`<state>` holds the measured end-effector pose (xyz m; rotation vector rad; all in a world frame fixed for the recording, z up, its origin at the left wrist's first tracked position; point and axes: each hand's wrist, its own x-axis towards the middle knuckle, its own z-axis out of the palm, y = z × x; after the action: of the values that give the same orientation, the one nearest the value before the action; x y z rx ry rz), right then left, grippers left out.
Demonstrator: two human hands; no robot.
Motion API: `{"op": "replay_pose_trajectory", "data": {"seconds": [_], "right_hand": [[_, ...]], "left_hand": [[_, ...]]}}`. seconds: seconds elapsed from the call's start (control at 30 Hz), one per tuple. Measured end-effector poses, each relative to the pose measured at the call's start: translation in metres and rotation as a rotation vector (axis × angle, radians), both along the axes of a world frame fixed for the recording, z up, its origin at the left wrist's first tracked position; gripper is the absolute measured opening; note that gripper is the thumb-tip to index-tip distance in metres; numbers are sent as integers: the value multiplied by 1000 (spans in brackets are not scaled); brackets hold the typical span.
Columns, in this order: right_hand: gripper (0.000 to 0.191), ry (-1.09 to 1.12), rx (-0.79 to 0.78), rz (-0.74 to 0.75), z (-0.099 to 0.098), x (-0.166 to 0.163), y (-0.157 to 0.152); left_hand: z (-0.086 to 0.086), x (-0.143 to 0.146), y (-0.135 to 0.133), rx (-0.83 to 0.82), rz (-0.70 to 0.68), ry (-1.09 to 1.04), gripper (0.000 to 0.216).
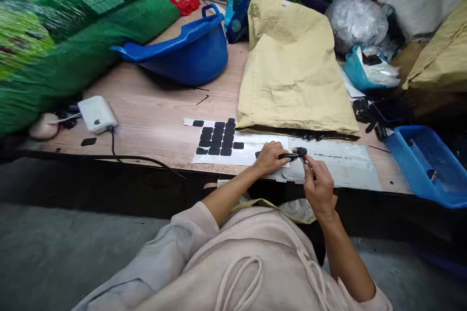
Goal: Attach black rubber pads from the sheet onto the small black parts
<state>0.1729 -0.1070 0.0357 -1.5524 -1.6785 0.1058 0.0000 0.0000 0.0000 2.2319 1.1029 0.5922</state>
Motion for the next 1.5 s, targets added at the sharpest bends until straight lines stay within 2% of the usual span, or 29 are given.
{"op": "replay_pose_trajectory", "data": {"seconds": [0.13,0.37,0.57,0.67,0.77,0.87,0.93,1.03,1.13,1.23,1.37,1.43,1.5], "right_hand": [[34,-42,-74,9,-10,-2,0],[34,-26,-21,-83,-4,2,0],[34,-42,-61,-97,-8,6,0],[34,-77,-37,-165,-3,24,3],[34,-153,-72,-289,-3,58,9],[33,-263,-161,-466,-12,96,17],[32,-330,-195,-526,-21,116,24],[32,-346,-188,-566,-33,130,33],[34,-318,-189,-599,-39,129,37],[33,-308,-194,-598,-39,125,37],[33,-302,-195,-604,-38,123,36],[34,-302,-196,-611,-39,123,36],[34,-301,-195,-618,-40,123,36]], "left_hand": [[1,0,-1,-7,-6,-18,19],[1,1,-1,-1,17,9,18],[2,2,-1,-15,30,5,16],[3,3,-2,-32,48,-4,15],[4,4,-3,-46,65,-12,13],[5,4,-5,-45,63,-19,14],[5,4,-5,-37,63,-19,15],[5,4,-3,-20,61,-8,16],[6,3,-3,15,44,15,16],[7,-1,-18,144,-23,29,19],[-3,-13,-60,350,-229,32,23],[-11,-18,-82,387,-295,68,24],[-16,-21,-96,383,-305,104,26]]}}
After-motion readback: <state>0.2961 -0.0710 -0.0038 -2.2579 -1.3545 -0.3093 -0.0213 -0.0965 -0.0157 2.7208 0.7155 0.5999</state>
